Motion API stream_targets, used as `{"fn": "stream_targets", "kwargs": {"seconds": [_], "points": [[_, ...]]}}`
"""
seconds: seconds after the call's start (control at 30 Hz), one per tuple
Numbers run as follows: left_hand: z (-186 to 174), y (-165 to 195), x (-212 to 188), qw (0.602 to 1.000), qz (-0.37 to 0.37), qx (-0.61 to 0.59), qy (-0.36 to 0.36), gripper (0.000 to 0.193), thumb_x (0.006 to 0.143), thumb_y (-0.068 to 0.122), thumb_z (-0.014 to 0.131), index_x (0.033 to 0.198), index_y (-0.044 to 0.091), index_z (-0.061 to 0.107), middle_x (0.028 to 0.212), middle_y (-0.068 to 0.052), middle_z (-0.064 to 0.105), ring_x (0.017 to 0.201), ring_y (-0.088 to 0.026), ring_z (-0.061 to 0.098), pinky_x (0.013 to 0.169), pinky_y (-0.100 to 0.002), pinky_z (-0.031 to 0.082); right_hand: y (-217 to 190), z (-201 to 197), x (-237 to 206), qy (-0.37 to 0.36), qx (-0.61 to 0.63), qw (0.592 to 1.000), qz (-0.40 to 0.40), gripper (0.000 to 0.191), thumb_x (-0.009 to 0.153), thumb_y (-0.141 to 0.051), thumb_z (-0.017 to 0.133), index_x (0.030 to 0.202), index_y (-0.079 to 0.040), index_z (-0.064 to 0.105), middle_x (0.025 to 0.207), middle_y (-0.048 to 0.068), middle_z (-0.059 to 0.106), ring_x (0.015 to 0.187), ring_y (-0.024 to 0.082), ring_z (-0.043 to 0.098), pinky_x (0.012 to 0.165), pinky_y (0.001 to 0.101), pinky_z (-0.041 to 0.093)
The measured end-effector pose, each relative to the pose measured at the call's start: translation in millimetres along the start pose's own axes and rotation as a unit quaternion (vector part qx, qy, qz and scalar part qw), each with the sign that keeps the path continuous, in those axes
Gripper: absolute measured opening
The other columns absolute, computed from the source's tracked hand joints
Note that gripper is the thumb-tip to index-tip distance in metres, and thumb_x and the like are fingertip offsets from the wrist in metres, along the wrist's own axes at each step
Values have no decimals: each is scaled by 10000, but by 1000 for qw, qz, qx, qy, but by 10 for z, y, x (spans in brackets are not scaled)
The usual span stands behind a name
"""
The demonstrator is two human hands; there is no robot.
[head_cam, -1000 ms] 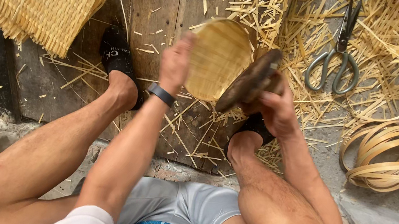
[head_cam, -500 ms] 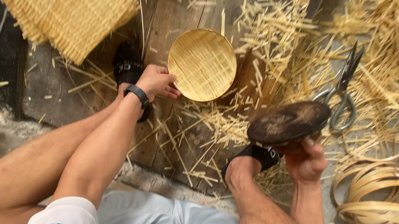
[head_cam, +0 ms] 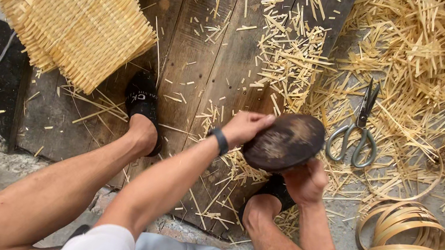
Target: The person sits on the floor and trims excess bamboo strips from the edge of a woven bamboo mat with scissors, holding the mat over a round wooden form. They bend and fit a bamboo strip around the mat rim, press the trimmed mat into shape, and stack it with finished mats.
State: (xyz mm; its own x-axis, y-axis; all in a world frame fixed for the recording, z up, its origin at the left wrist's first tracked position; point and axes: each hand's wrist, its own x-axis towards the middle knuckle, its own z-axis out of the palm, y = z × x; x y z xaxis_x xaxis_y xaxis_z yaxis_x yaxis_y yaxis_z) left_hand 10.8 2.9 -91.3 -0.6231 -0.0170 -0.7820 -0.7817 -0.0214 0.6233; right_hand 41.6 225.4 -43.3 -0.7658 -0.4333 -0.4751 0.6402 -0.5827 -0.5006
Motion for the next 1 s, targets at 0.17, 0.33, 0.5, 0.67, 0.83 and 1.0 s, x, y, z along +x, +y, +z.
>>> {"fn": "stream_targets", "kwargs": {"seconds": [0.17,0.33,0.5,0.67,0.83,1.0], "points": [[-310,-324,-18,958,186,-164,142,507,906,275,765,1324,29,617,1201,-94,731,1059,-177,693,947,-328,561,226,80,373,9,-76,996,35,664,1032,-518,287,1347,-3,563,1227,150,709,1084,270,709,931,452,590],[-1408,23,-338,768,414,333,357,444,790,101,805,1221,86,699,1274,-169,667,1291,-362,565,1108,-483,459,510,-35,562,69,-320,944,42,375,1040,-266,584,1191,78,585,942,170,709,773,245,727,633,349,653],[-2722,480,-759,600,232,577,504,919,600,248,927,1395,1,536,1417,-336,470,1307,-477,439,1072,-585,386,595,-253,491,133,-336,931,59,381,1039,-307,570,1152,50,639,928,168,737,766,228,745,586,312,617],[-3203,402,-1015,778,228,438,388,472,773,204,901,1176,33,726,1151,-187,718,1045,-326,665,921,-431,531,571,-425,381,147,-282,948,30,345,1042,-299,580,1156,23,630,926,141,709,758,200,705,617,316,619],[-3207,303,-1052,802,240,373,399,110,993,121,747,1051,28,762,841,-154,726,752,-271,688,737,-422,547,596,-478,370,146,-280,948,33,330,1049,-287,582,1145,24,637,917,138,703,758,192,703,630,309,616],[-3209,294,-949,733,382,358,434,142,1008,122,792,1138,66,782,930,-126,753,781,-225,717,727,-387,563,619,-500,391,145,-282,948,32,322,1051,-284,585,1137,22,636,913,132,707,754,189,703,634,304,612]]}}
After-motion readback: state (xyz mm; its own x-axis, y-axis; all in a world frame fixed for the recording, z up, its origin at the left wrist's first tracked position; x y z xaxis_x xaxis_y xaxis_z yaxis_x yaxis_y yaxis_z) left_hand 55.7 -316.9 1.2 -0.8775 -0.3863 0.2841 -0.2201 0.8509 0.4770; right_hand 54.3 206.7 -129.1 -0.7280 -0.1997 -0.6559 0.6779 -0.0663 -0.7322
